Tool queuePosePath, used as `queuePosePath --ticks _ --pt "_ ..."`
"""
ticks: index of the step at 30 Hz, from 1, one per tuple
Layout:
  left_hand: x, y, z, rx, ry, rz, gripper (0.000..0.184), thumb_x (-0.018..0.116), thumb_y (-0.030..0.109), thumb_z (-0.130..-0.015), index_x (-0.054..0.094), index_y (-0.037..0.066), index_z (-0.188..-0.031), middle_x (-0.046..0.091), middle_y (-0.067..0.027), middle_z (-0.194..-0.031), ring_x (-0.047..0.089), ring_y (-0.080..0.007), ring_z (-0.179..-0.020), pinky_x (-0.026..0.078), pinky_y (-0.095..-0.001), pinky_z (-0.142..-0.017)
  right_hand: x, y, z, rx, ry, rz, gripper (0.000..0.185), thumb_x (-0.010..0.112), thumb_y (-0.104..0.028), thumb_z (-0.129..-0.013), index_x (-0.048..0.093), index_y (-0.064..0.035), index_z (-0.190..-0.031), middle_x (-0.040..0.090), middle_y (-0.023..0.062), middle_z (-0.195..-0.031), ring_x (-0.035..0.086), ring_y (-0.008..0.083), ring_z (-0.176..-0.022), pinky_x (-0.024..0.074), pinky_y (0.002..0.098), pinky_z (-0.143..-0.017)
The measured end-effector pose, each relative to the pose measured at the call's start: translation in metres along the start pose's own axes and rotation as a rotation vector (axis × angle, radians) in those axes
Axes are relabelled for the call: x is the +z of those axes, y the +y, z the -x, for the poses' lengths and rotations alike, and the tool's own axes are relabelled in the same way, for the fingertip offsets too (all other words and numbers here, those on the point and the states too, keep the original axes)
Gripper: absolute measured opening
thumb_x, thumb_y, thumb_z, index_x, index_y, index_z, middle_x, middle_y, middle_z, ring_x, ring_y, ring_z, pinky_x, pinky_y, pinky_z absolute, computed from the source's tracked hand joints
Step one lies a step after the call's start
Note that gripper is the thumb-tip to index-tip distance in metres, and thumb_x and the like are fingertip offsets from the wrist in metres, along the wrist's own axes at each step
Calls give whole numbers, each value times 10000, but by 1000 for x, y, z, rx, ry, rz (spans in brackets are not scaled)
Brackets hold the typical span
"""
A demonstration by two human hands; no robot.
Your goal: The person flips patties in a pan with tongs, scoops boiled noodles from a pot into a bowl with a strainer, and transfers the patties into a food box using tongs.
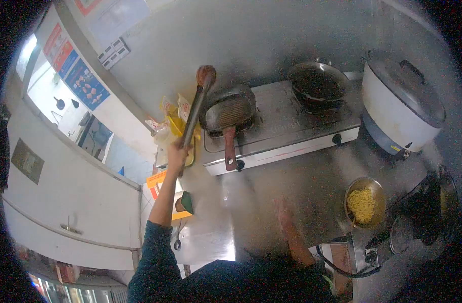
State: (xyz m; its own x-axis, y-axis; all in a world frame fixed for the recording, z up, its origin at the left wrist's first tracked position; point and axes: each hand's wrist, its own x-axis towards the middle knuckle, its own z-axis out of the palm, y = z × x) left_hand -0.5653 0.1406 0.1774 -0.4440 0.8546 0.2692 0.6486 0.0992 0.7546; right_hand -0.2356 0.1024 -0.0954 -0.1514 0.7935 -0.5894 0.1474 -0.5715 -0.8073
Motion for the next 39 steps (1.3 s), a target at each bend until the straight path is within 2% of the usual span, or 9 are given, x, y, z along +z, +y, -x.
queuePosePath --ticks 4,8,16,22,25,28,31,35,39 --pt "6 -15 1 15 -21 -132 303 591 165 -601 538 -15 -838 544 -159 -615 527 -250 -560 394 -332 -545 13 -23 34 -43 12 -404 519 256 -453 -810 441 -58 -1090 450 87 -1087 481 193 -876 424 333 -675" --pt "9 -27 -1 60 -114 -161 316 592 175 -603 537 -13 -851 548 -166 -661 531 -249 -573 396 -334 -554 11 -64 58 -64 90 -77 588 277 -531 -779 499 -34 -1001 486 45 -852 422 136 -710 360 277 -658" --pt "3 -13 4 -91 -176 -128 275 593 170 -598 555 -2 -808 502 -129 -544 495 -207 -516 382 -306 -514 12 -37 44 -93 -9 -286 493 276 -470 -811 510 -79 -998 474 4 -807 404 101 -715 346 268 -684" --pt "7 -30 0 120 -35 -18 260 610 134 -579 562 -4 -794 516 -136 -552 498 -216 -505 383 -312 -513 10 -44 45 -155 44 -303 476 286 -469 -810 518 -91 -983 460 -14 -724 399 86 -613 354 237 -571" --pt "5 -25 3 25 -110 -90 281 616 139 -572 557 -8 -804 528 -145 -578 508 -229 -524 389 -318 -532 4 -51 54 -212 12 -9 464 299 -471 -805 538 -98 -943 440 -23 -664 379 74 -543 335 215 -484" --pt "0 -9 15 -92 -192 -194 286 613 137 -570 555 -12 -806 533 -155 -600 514 -241 -548 392 -322 -551 14 -41 41 -187 69 -233 435 312 -446 -809 561 -98 -891 427 -28 -628 377 62 -530 324 204 -458" --pt "6 -27 12 50 -51 -37 288 611 139 -573 558 -10 -814 528 -154 -587 510 -244 -533 392 -328 -541 12 -64 59 -201 56 -173 391 335 -408 -814 578 -103 -841 415 -33 -585 370 59 -507 314 194 -443" --pt "0 -27 13 15 -83 -137 321 608 164 -577 555 -14 -839 514 -138 -556 500 -236 -509 394 -326 -527 9 18 -21 -347 247 -91 368 370 -401 -806 583 -101 -829 408 -35 -545 355 51 -458 296 183 -403" --pt "-18 -18 47 -128 -133 -11 330 598 180 -583 554 -10 -849 504 -103 -537 496 -188 -494 390 -306 -502 29 -62 46 -276 18 -259 363 375 -400 -808 581 -101 -821 385 -43 -514 327 42 -406 268 179 -349"
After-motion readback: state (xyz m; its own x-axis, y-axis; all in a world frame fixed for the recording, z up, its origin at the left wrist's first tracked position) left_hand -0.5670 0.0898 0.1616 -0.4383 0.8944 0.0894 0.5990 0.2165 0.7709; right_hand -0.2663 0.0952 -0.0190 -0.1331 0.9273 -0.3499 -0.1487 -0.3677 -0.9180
